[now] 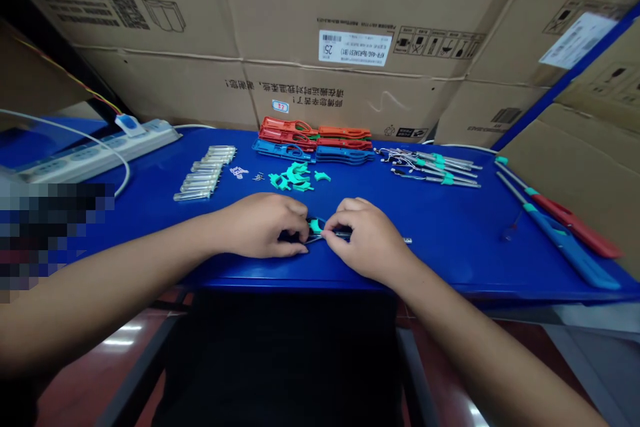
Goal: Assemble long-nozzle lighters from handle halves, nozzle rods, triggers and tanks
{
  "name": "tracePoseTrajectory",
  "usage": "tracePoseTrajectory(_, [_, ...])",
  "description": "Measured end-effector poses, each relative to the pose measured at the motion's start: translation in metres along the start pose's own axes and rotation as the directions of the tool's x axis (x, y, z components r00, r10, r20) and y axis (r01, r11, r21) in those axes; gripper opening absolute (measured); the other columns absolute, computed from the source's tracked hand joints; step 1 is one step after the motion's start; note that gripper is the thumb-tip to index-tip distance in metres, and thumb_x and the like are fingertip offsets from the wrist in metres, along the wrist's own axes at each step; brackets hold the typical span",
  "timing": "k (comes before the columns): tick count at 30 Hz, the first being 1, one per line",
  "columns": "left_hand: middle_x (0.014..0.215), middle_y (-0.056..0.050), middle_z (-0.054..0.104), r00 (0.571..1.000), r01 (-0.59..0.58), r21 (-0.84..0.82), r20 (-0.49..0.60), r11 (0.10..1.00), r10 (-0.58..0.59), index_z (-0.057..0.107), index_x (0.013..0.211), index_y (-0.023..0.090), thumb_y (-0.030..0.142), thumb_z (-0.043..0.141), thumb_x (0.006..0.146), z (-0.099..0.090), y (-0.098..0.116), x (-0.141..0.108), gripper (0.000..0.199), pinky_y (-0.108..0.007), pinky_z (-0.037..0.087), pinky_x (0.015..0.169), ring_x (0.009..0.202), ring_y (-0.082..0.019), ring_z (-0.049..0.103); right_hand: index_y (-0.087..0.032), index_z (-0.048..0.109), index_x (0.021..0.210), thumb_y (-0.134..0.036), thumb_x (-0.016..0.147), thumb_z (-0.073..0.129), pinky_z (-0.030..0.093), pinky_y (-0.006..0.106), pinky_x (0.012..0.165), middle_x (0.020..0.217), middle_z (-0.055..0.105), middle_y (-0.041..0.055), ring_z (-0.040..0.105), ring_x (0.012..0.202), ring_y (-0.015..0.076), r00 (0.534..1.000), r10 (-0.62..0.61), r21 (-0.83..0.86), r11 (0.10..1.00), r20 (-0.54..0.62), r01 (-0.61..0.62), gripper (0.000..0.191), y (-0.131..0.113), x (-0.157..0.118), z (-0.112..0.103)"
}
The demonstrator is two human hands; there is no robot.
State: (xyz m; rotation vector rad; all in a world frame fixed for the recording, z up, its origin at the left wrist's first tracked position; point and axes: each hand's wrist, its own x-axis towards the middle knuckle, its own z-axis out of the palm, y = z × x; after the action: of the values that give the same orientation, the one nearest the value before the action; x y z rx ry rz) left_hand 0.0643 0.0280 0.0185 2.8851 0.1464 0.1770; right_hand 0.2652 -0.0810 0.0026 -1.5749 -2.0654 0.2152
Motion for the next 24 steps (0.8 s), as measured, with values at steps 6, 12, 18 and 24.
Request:
tracePoseTrajectory(6, [0.085,-0.003,0.070,0.982,-0.185,-0.032,0.033,0.982,0.186,0.075,0.094,0.025,0.029,0.064,0.089,0.000,0.001,-0.002,0.013,-0.026,0.043,0.060,0.077,-0.016,0.065,-0.021,0.073,0.073,-0.015,0.080,0.064,0.047,0.030,0.070,0.077,0.068,0.0029,0.063,0.076,0.0173,0.999,0.030,0.034,0.999,0.038,-0.031,0.013,-0.003,0.005,-0.001])
tracePoseTrajectory(12, [0.083,-0.003,0.069,0.993,-0.112,-0.189,-0.048,0.975,0.104,0.075,0.093,0.020,0.027,0.063,0.090,-0.011,-0.013,-0.004,0.014,-0.024,0.047,0.070,0.076,-0.013,0.064,-0.021,0.075,0.072,-0.012,0.078,0.065,0.045,0.027,0.066,0.075,0.067,0.0012,0.062,0.072,0.0152,0.991,0.054,-0.018,0.998,0.123,-0.052,0.014,-0.008,0.012,-0.009])
tracePoseTrajectory(18, [0.085,-0.003,0.067,0.993,0.065,-0.114,-0.087,0.991,-0.075,0.072,0.095,0.018,0.034,0.072,0.081,-0.015,-0.033,-0.007,0.021,-0.024,0.045,0.067,0.075,-0.014,0.062,-0.021,0.074,0.070,-0.011,0.077,0.063,0.042,0.027,0.062,0.074,0.065,0.0015,0.059,0.069,0.0148,0.988,0.043,-0.112,0.993,0.146,-0.027,0.016,-0.010,0.011,-0.013])
tracePoseTrajectory(24, [0.088,-0.004,0.072,0.998,0.060,-0.190,-0.002,0.980,-0.062,0.073,0.106,0.020,0.031,0.072,0.083,-0.008,-0.035,-0.006,0.026,-0.024,0.046,0.068,0.076,-0.014,0.064,-0.021,0.075,0.072,-0.012,0.078,0.063,0.041,0.027,0.061,0.073,0.063,0.0014,0.057,0.067,0.0141,0.984,-0.019,-0.135,0.990,0.175,0.043,0.017,-0.009,0.015,-0.014])
